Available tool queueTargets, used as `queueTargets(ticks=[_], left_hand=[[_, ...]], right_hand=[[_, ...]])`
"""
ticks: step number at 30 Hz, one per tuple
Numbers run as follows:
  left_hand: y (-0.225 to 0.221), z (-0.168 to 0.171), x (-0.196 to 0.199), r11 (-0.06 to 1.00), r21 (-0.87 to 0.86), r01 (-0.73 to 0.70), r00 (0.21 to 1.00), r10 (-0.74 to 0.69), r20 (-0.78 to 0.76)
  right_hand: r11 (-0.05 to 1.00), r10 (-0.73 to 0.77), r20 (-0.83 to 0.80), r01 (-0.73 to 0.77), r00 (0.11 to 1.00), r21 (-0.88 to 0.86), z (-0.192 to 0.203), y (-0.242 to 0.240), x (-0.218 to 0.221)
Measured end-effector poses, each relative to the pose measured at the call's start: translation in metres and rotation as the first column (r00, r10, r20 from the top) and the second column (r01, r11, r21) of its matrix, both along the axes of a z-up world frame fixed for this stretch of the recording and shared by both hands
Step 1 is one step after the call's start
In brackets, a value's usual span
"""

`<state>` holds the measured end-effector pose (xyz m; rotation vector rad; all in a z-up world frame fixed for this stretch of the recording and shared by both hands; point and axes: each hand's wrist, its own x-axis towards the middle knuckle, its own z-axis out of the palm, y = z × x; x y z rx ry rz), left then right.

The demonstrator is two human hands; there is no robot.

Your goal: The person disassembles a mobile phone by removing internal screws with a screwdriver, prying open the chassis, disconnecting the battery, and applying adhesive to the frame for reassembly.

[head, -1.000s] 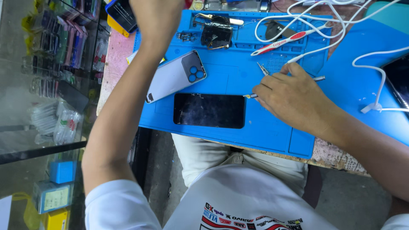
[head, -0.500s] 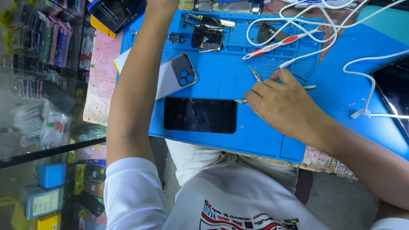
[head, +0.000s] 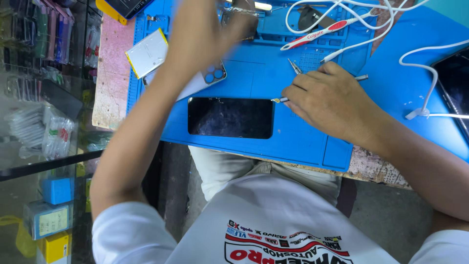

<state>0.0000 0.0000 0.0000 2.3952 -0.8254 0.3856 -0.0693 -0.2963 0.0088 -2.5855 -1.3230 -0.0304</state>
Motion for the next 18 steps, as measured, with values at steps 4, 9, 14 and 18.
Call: queueTargets(ticks=[4, 9, 14, 18], left_hand=[[-0.019, 0.022, -0.105, 0.969, 0.190, 0.157, 0.976, -0.123, -0.179], [-0.017, 0.006, -0.119, 0.971, 0.211, 0.109, 0.983, -0.073, -0.171], [-0.018, 0.003, -0.114, 0.971, 0.182, 0.155, 0.988, -0.147, -0.057], [-0.018, 0.006, -0.111, 0.951, 0.299, 0.078, 0.985, -0.119, 0.121]], right_hand=[[0.998, -0.007, -0.064, 0.011, 0.998, 0.061, -0.003, -0.001, 0.003], [0.996, -0.023, -0.113, 0.033, 0.993, 0.087, -0.002, -0.001, 0.004], [0.994, -0.024, 0.073, 0.016, 0.997, 0.109, 0.025, 0.001, -0.003], [0.988, -0.047, 0.300, 0.000, 0.953, 0.154, 0.048, 0.002, -0.013]])
